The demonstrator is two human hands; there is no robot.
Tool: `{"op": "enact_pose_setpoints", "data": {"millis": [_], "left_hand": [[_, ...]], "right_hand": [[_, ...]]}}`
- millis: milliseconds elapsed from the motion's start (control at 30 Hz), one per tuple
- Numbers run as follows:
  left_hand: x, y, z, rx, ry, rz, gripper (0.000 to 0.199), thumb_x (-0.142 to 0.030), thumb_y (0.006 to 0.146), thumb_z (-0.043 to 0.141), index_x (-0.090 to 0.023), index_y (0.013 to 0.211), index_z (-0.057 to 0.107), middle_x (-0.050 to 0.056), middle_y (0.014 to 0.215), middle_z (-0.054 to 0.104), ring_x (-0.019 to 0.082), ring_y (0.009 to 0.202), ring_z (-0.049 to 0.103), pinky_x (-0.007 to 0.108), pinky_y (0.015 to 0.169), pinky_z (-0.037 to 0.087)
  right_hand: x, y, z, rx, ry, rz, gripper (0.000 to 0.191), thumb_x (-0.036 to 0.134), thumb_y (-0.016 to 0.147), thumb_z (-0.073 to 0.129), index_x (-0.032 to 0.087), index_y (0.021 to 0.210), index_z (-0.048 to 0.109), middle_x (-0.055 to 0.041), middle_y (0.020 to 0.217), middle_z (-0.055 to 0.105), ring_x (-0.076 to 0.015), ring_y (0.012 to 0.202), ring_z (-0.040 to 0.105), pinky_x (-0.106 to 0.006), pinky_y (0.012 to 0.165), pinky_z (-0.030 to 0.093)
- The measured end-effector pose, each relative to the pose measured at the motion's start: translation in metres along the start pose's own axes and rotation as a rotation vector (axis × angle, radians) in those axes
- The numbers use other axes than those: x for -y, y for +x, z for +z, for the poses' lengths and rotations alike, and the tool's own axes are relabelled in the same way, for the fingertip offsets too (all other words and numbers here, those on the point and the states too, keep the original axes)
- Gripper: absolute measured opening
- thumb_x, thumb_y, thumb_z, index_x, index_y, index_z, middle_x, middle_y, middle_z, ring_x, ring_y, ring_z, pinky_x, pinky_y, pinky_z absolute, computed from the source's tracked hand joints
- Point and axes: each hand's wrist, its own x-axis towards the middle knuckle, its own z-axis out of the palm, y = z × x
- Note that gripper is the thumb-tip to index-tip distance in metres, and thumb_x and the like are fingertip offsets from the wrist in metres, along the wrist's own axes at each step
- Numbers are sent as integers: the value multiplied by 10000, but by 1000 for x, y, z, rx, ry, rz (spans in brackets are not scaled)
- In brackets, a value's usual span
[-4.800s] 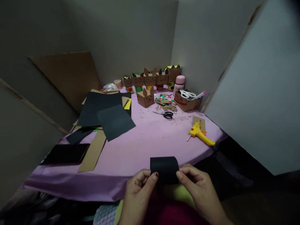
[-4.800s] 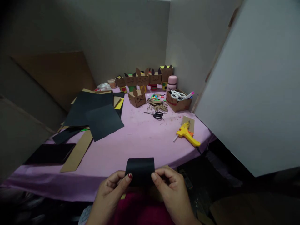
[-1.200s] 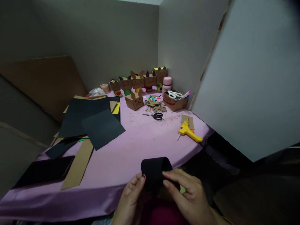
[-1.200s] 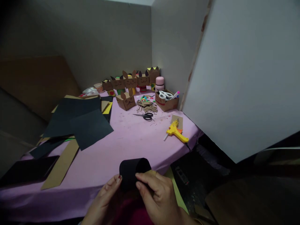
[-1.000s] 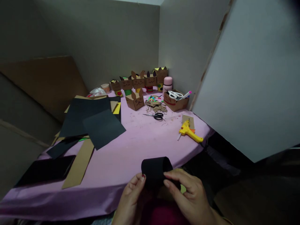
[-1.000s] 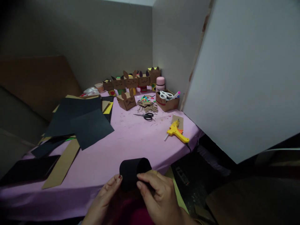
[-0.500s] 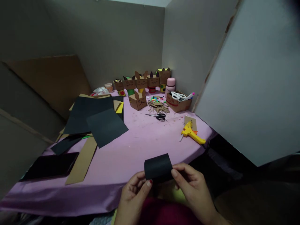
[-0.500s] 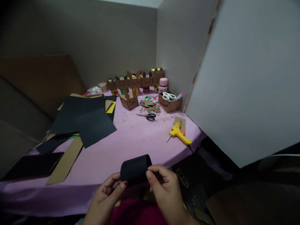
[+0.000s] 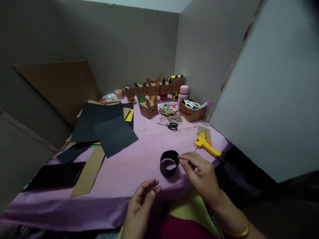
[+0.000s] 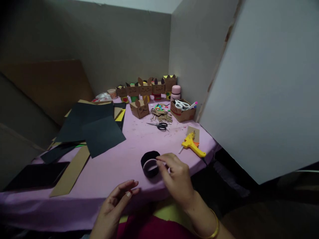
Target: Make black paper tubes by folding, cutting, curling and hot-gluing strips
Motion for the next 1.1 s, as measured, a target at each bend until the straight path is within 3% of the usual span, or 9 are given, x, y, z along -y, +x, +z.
{"op": "enact_pose_setpoints", "data": {"millis": [100,200,333,500,700,867,1000,1100], "left_hand": [[0,1,1,-4,18,41,309,-380,682,685,-196,929,660,82,1028,684,238,918,648,333,848,473],[-2,3,7,30,51,78,370,-369,727,645,-199,1053,599,92,1050,667,240,1005,609,339,876,457],[-5,14,15,73,179,230,490,-311,770,607,-211,1226,461,127,1263,527,251,1171,489,387,983,372],[-2,35,24,149,370,395,659,-258,762,618,-197,1345,318,123,1410,361,239,1292,333,380,1070,246],[-4,54,25,195,495,443,717,-232,799,555,-207,1410,179,100,1478,255,222,1344,223,384,1093,172],[-4,61,10,161,539,486,789,-253,805,555,-253,1421,62,111,1483,231,218,1345,222,424,1083,198],[-2,54,7,135,559,483,798,-277,798,565,-293,1416,61,107,1478,240,248,1325,270,447,1069,239],[0,50,10,122,552,496,805,-289,791,572,-291,1416,63,111,1477,239,263,1322,275,455,1065,247]], "right_hand": [[-11,-4,-11,-121,56,143,157,278,853,515,211,893,652,-55,848,654,-191,755,606,-296,649,479],[-20,-8,-14,-51,66,227,169,283,841,528,197,926,646,-58,880,646,-171,703,592,-281,615,466],[-30,-12,1,57,146,290,257,260,808,547,194,1050,600,-76,999,631,-159,711,582,-286,636,478],[-40,-18,26,120,317,366,481,193,770,544,185,1243,458,-123,1201,565,-206,967,584,-303,707,491],[-33,-29,26,167,304,328,534,141,773,516,201,1292,408,-96,1144,600,-194,986,580,-310,775,473],[-32,-30,20,133,262,308,369,177,802,497,196,1171,518,-87,1010,640,-186,843,607,-303,711,494],[-29,-25,23,128,214,240,317,178,799,505,204,1112,550,-90,1052,608,-191,846,600,-313,709,499],[-24,-20,26,101,186,174,415,151,786,504,229,1194,496,-95,1143,543,-202,936,573,-320,728,504]]}}
